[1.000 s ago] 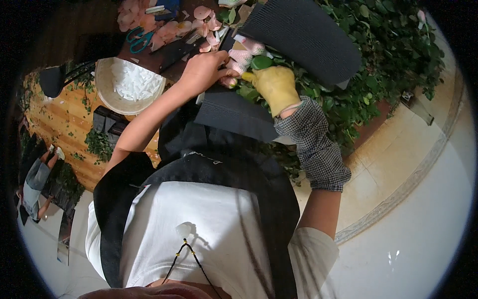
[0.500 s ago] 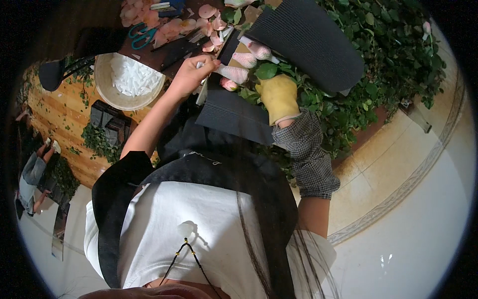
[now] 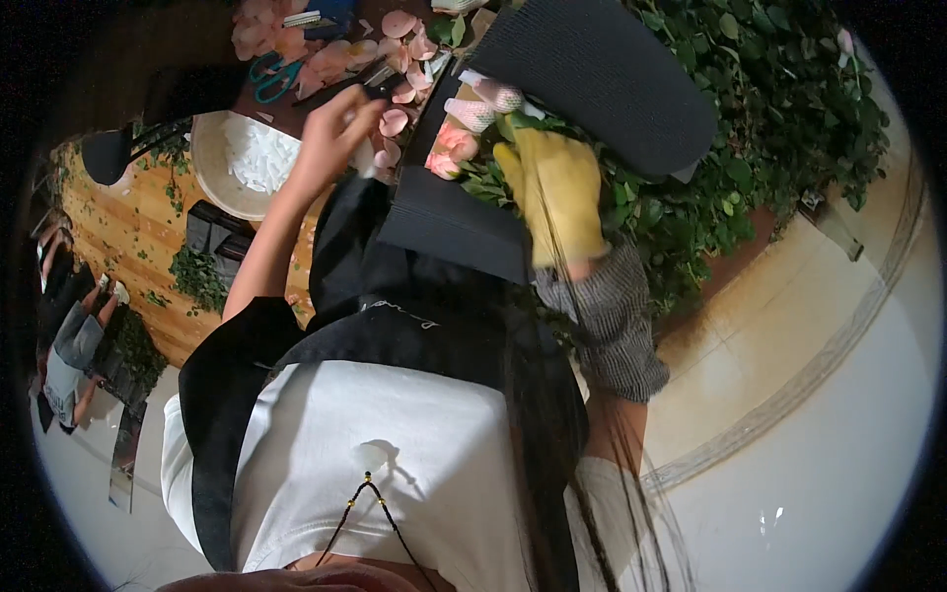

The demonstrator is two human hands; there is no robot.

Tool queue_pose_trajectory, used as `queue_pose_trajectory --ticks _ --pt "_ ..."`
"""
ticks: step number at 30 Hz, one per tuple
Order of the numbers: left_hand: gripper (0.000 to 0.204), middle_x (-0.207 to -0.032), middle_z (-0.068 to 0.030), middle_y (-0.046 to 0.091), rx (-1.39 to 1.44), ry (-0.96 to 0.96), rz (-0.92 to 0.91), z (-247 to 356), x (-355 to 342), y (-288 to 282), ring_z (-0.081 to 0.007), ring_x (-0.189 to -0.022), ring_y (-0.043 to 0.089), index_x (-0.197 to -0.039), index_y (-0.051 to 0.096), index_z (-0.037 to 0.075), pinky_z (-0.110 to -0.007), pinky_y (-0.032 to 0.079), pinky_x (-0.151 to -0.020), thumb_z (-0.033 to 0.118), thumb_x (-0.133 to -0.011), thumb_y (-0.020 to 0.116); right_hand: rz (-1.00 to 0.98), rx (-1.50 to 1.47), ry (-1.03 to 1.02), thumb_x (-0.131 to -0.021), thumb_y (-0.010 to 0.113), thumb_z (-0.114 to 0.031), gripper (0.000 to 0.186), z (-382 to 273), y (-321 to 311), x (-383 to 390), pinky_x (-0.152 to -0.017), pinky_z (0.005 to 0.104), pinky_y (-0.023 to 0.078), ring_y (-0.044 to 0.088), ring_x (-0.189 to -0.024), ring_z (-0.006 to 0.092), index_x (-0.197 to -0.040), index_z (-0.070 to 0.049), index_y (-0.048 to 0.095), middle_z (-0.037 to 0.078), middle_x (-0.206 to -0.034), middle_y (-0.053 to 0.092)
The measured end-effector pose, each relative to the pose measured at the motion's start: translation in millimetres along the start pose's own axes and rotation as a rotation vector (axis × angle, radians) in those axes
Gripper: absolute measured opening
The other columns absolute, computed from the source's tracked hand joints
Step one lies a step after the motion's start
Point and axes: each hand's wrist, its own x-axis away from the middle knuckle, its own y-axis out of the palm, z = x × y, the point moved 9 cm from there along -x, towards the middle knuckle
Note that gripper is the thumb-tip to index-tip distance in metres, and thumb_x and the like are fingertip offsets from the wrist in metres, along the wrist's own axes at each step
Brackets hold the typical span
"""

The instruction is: The person arranges roses into a gift box by placing them into the container, closing the lid, and securing the box for transport.

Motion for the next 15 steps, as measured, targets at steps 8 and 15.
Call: queue_pose_trajectory --ticks 8,15 --pt "0.033 -0.087 -0.0089 0.067 -0.405 0.470 -0.010 65 -29 72 -0.0338 -0.078 0.067 -0.086 0.069 0.009 -0.044 0.054 -0.065 0.042 -0.086 0.071 -0.020 0.344 -0.019 -0.083 0.074 -0.032 0.025 8 20 -17 -0.060 0.0443 0.053 0.067 -0.061 0.0305 -0.090 -0.010 0.066 0.012 -0.067 0.067" --pt "0.025 -0.069 -0.0116 0.056 0.214 0.060 -0.087 3 -30 70 -0.0180 -0.065 0.058 -0.084 0.065 -0.004 -0.033 0.044 -0.060 0.020 -0.090 0.064 0.076 0.376 -0.059 -0.082 0.067 -0.015 0.007 24 44 -16 -0.054 0.0430 0.050 0.065 -0.058 0.0286 -0.083 -0.011 0.062 0.009 -0.063 0.064"
